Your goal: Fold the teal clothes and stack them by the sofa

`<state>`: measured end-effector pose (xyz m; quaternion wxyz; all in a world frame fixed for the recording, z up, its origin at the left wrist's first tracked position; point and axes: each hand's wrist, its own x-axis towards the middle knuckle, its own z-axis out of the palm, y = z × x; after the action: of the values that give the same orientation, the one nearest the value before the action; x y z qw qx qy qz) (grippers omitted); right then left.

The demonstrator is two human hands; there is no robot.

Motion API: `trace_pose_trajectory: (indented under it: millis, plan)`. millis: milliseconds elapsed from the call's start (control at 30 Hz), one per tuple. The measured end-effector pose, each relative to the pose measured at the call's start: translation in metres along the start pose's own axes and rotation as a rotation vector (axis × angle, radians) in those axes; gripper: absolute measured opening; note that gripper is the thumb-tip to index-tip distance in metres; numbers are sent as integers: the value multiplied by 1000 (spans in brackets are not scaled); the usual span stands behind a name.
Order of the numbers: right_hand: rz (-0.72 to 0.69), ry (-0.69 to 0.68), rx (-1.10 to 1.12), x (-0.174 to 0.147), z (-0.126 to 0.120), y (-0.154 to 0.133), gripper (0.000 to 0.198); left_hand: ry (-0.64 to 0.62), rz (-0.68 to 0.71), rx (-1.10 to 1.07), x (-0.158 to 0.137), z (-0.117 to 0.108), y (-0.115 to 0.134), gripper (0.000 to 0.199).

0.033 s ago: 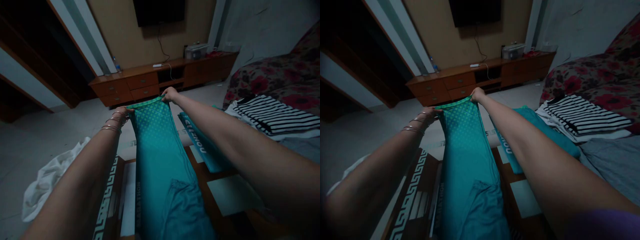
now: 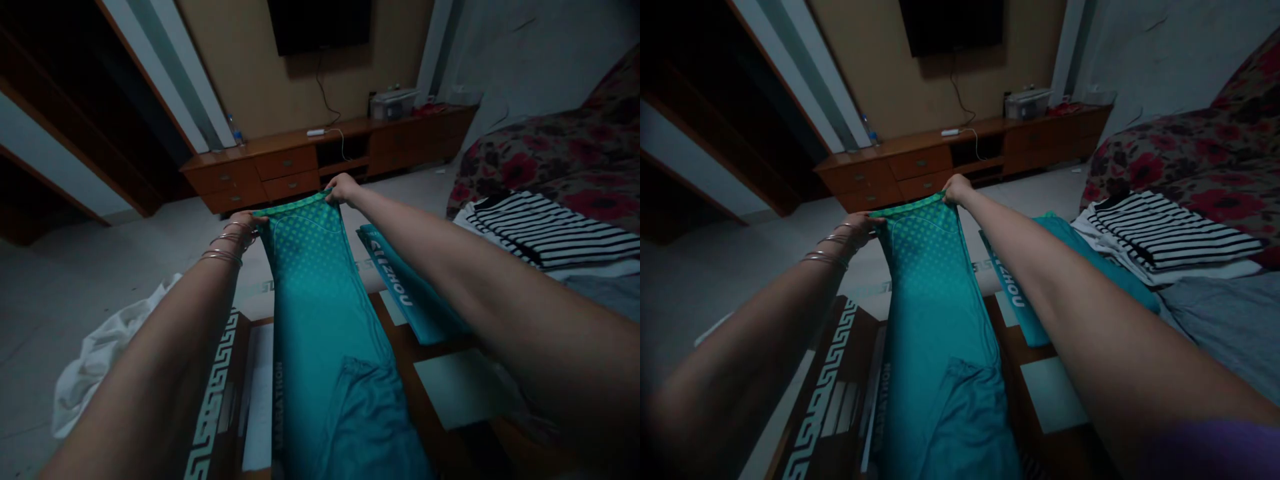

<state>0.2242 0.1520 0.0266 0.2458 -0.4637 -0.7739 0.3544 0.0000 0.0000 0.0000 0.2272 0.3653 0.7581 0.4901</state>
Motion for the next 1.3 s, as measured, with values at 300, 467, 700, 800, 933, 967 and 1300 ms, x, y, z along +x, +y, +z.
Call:
trace_pose_trajectory:
  millis: [300,467,700,800,933,967,1300]
  plan:
    - [-119,-119,160,-115,-86,-50,30,-185,-17,-213,-103,-74,78,29]
    - [-250,-170,98,-198,-121,-66,28,-207,26,-145,-184,-104,105,25]
    - [-371,-230,-19,-328,-123,-40,23,-365,123,-23,-320,-120,85,16]
    - [-411,-252,-45,-396,-116,-14,22,-394,168,84,-382,-122,63,15]
    - [-546,-226,-45,-486,-93,31,27,-390,220,257,-458,-115,18,8]
    - [-592,-222,-59,-506,-85,44,30,-372,249,296,-475,-111,4,7]
    - [-724,-156,-269,-603,-24,128,26,-247,536,657,-589,-62,-99,23]
